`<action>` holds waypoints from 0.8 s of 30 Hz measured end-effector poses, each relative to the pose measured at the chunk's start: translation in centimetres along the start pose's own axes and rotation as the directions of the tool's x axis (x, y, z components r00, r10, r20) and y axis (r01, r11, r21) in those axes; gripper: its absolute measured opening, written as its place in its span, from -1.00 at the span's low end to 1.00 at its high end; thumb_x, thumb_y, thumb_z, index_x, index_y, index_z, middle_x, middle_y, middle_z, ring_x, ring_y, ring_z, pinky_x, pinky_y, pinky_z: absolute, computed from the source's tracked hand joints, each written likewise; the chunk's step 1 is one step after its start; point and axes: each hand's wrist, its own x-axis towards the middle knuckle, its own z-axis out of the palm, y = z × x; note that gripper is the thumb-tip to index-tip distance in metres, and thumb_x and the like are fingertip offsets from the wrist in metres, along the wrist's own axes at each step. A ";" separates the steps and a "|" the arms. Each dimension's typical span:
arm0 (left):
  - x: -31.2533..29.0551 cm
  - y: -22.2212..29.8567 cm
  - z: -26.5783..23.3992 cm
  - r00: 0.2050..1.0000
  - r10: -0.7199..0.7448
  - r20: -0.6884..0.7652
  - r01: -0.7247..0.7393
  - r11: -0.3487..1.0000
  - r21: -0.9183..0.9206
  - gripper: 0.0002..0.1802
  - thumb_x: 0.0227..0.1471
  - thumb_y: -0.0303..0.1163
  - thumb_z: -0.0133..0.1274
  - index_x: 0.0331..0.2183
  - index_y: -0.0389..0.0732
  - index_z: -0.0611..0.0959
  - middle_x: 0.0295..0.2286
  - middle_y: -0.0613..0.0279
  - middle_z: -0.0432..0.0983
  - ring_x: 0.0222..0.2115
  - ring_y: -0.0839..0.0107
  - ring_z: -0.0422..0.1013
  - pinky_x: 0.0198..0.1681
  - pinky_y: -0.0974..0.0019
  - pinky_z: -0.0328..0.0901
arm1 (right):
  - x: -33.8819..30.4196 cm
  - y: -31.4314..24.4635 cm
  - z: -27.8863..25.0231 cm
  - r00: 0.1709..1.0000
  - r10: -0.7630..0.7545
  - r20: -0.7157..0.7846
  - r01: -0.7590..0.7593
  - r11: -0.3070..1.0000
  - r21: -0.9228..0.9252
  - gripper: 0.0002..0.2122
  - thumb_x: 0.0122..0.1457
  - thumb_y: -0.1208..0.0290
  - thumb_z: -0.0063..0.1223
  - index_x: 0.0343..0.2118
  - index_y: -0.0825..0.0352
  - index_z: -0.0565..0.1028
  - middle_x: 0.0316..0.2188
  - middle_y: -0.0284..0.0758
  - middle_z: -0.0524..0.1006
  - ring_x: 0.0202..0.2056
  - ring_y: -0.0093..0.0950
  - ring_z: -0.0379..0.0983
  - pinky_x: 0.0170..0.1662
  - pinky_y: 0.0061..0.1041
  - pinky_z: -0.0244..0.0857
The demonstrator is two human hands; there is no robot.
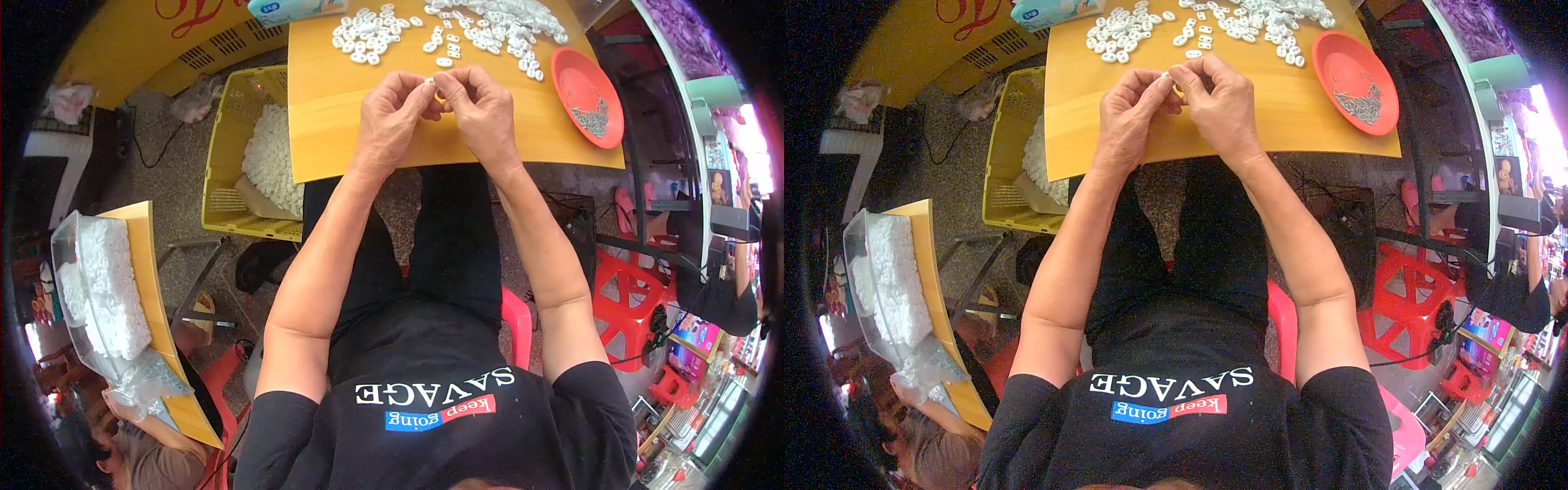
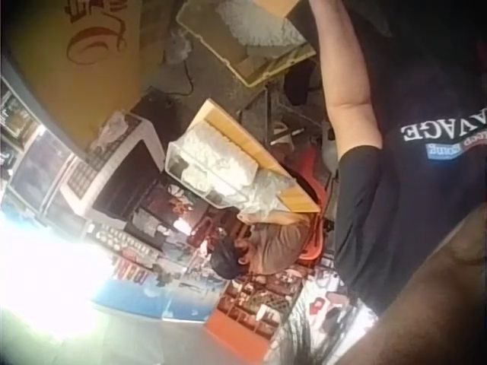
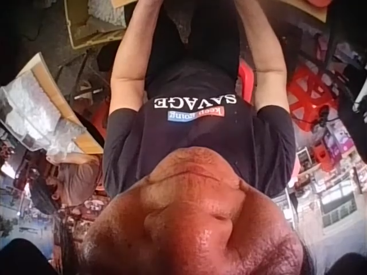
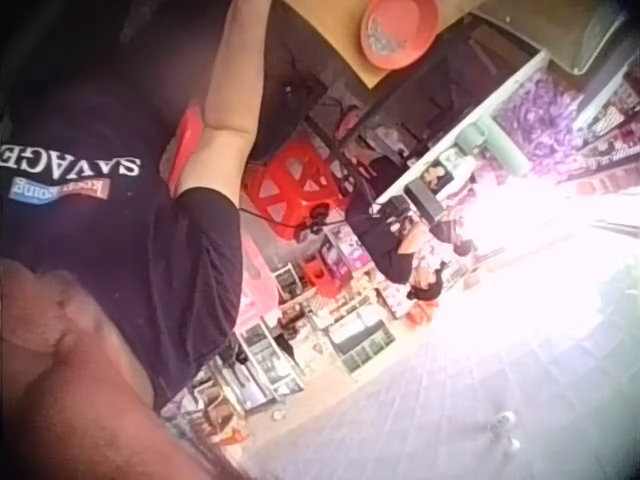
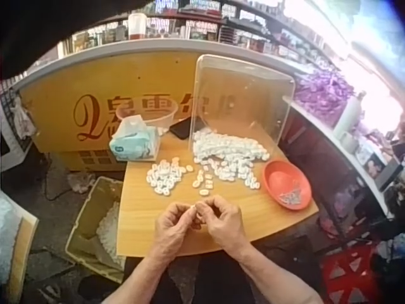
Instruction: Manually inserting small metal rings into white oval plastic components at an assembly station.
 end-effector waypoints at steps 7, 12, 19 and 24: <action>0.2 0.4 -0.2 0.999 -0.039 0.011 0.039 0.998 -0.054 -0.80 0.15 -0.36 0.06 -0.33 -0.34 0.55 -0.50 0.24 0.53 -0.49 0.54 0.45 -0.36 0.49 0.37 | 0.2 -0.7 -0.7 0.993 -0.114 0.018 0.115 0.984 -0.134 -0.87 0.13 0.45 0.15 -0.38 0.43 0.52 -0.52 -0.31 0.53 -0.52 -0.54 0.45 -0.45 -0.55 0.35; 0.1 0.4 -0.2 0.997 -0.053 0.050 0.054 0.998 -0.032 -0.84 0.14 -0.39 0.07 -0.30 -0.30 0.54 -0.50 0.26 0.52 -0.49 0.53 0.43 -0.35 0.48 0.34 | 0.8 -1.3 -1.5 0.870 -0.474 0.134 0.483 0.766 -0.424 -0.90 0.10 0.50 0.14 -0.42 0.42 0.49 -0.54 -0.18 0.46 -0.53 -0.29 0.43 -0.48 -0.41 0.29; -0.1 0.3 -0.2 0.998 -0.058 0.028 0.059 0.998 -0.005 -0.85 0.15 -0.39 0.07 -0.31 -0.29 0.54 -0.52 0.28 0.50 -0.50 0.55 0.42 -0.37 0.49 0.33 | 0.2 -0.6 0.0 0.912 -0.407 0.053 0.396 0.840 -0.372 -0.90 0.11 0.53 0.11 -0.47 0.41 0.45 -0.54 -0.19 0.45 -0.50 -0.24 0.42 -0.46 -0.37 0.29; -0.1 0.4 -0.3 0.999 -0.053 0.005 0.053 0.998 -0.030 -0.80 0.13 -0.36 0.09 -0.34 -0.33 0.55 -0.53 0.28 0.50 -0.51 0.57 0.42 -0.41 0.49 0.34 | 0.6 -0.8 -0.6 0.926 -0.371 0.065 0.371 0.867 -0.333 -0.90 0.08 0.54 0.14 -0.46 0.41 0.45 -0.52 -0.20 0.45 -0.49 -0.26 0.43 -0.46 -0.37 0.30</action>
